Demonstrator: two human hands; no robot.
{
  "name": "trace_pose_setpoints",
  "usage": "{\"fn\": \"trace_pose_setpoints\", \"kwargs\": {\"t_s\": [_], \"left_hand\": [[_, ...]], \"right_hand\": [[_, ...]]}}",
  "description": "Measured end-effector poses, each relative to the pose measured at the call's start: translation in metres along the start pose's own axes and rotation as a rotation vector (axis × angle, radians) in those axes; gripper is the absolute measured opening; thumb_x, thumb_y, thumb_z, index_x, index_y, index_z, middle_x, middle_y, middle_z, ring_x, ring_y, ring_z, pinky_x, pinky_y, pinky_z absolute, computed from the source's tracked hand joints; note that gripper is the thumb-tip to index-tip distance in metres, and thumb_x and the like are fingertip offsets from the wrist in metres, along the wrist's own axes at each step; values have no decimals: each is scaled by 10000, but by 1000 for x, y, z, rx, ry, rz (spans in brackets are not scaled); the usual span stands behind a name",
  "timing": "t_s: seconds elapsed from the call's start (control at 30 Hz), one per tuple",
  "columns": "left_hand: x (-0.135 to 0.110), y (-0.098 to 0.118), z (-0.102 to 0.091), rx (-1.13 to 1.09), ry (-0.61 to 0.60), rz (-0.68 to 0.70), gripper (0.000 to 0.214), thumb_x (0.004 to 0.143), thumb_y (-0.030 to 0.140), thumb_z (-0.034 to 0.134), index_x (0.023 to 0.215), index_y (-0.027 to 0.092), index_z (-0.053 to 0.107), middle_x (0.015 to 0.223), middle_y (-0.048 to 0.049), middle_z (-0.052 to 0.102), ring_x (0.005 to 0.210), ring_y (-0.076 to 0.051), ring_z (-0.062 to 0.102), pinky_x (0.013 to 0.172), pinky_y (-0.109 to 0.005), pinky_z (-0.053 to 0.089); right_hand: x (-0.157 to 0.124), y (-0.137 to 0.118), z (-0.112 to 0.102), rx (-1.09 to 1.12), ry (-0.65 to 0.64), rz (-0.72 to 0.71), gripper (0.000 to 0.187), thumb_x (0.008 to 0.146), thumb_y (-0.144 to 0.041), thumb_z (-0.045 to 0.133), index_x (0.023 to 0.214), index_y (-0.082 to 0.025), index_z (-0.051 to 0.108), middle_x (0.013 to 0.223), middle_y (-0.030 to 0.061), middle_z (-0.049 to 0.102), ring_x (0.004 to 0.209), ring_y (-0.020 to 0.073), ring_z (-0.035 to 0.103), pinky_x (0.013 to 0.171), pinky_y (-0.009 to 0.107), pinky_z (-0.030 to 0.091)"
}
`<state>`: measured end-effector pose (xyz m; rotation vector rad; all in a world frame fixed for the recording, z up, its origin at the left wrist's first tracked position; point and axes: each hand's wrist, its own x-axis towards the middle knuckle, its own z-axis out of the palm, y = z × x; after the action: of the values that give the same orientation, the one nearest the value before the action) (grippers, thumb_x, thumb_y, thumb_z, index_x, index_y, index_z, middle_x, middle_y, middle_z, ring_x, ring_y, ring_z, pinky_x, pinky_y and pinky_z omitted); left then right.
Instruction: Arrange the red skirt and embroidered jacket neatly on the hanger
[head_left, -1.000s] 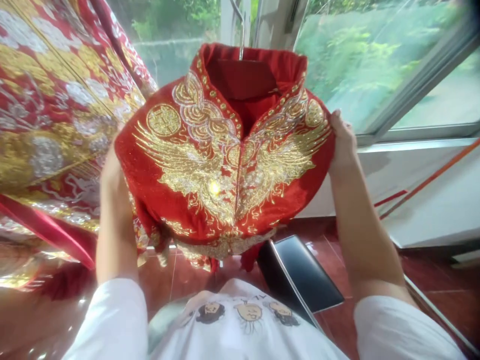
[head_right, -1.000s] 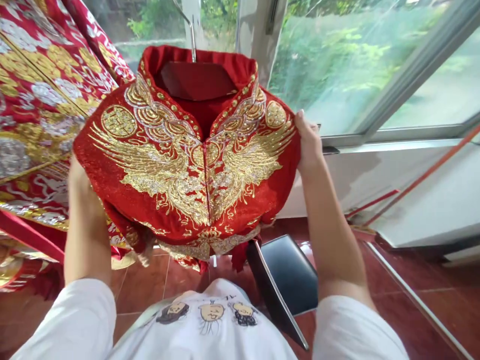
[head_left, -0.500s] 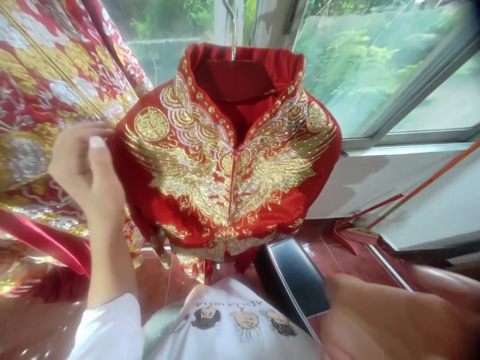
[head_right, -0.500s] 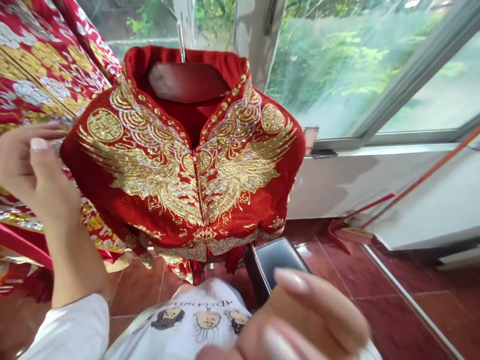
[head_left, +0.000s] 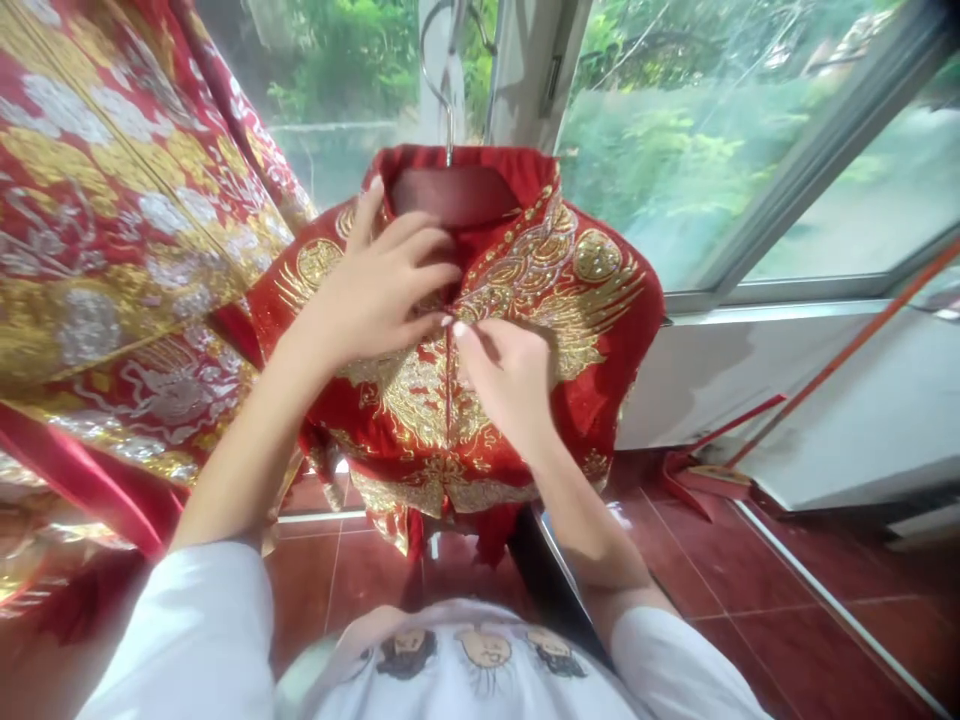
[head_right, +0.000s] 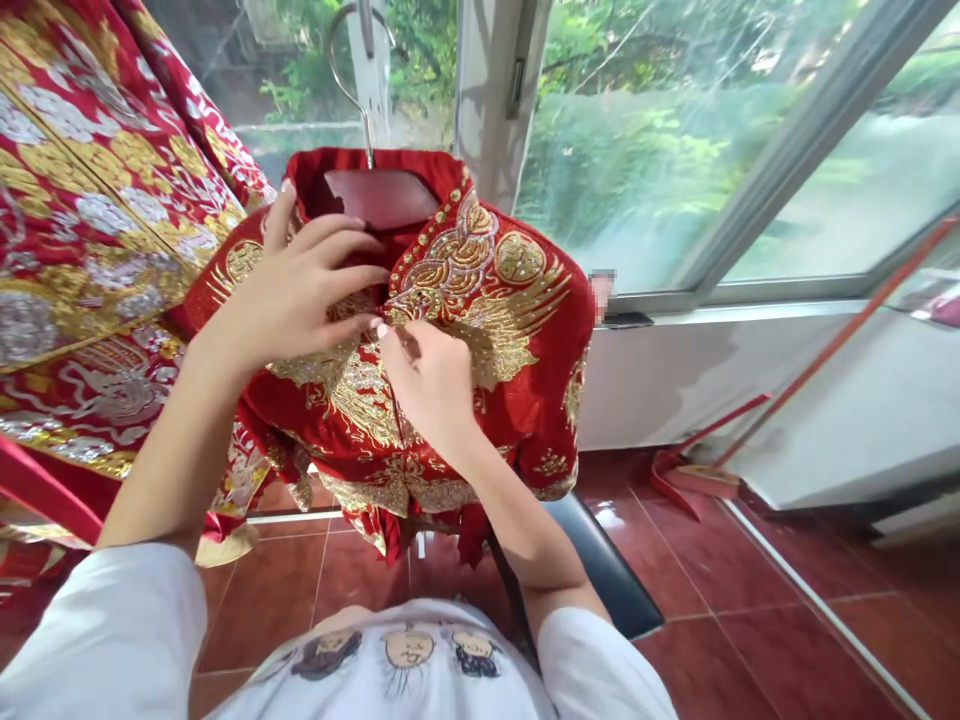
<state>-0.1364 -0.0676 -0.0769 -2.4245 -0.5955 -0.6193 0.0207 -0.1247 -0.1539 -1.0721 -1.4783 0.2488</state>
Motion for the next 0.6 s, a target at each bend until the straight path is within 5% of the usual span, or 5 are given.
{"fn": "trace_pose_setpoints", "kwargs": {"t_s": [0.07,0.13,0.3,0.43,0.6], "left_hand": [[0,2,3,-49,-32,-54,221,924,309,486,982,247,690,1026,-43,660,1178,-278,540,1155,-613,153],[-1,6,2,-57,-29,-86,244,927,257,463,900,249,705,865,-31,658,1090,-262,579,1146,-596,185],[-4,13,-6,-43,74,-124,247,937,256,475,853,252,707,793,-21,658,992,-236,597,1111,-559,259],[-8,15,-8,-28,183,-144,208,949,266,498,877,266,693,856,18,695,913,-196,588,1069,-519,331],[-10,15,-15,-113,374,-173,128,935,299,566,886,294,684,865,31,706,871,-189,603,968,-453,415]], "right_hand": [[11,9,21,89,-89,129,395,916,-349,500,571,-158,493,505,-9,498,465,67,433,525,240,352],[11,10,29,159,-34,153,378,918,-298,490,567,-156,485,502,-17,473,480,62,428,539,234,346],[-11,5,25,258,-6,195,365,891,-252,493,539,-158,465,467,-35,408,447,51,381,485,220,314],[-62,30,27,282,-128,254,382,868,-275,497,509,-169,423,441,-33,429,388,59,385,397,207,335],[-162,78,34,231,-140,152,472,858,-452,502,481,-179,420,345,-54,341,293,80,358,287,181,261]]}}
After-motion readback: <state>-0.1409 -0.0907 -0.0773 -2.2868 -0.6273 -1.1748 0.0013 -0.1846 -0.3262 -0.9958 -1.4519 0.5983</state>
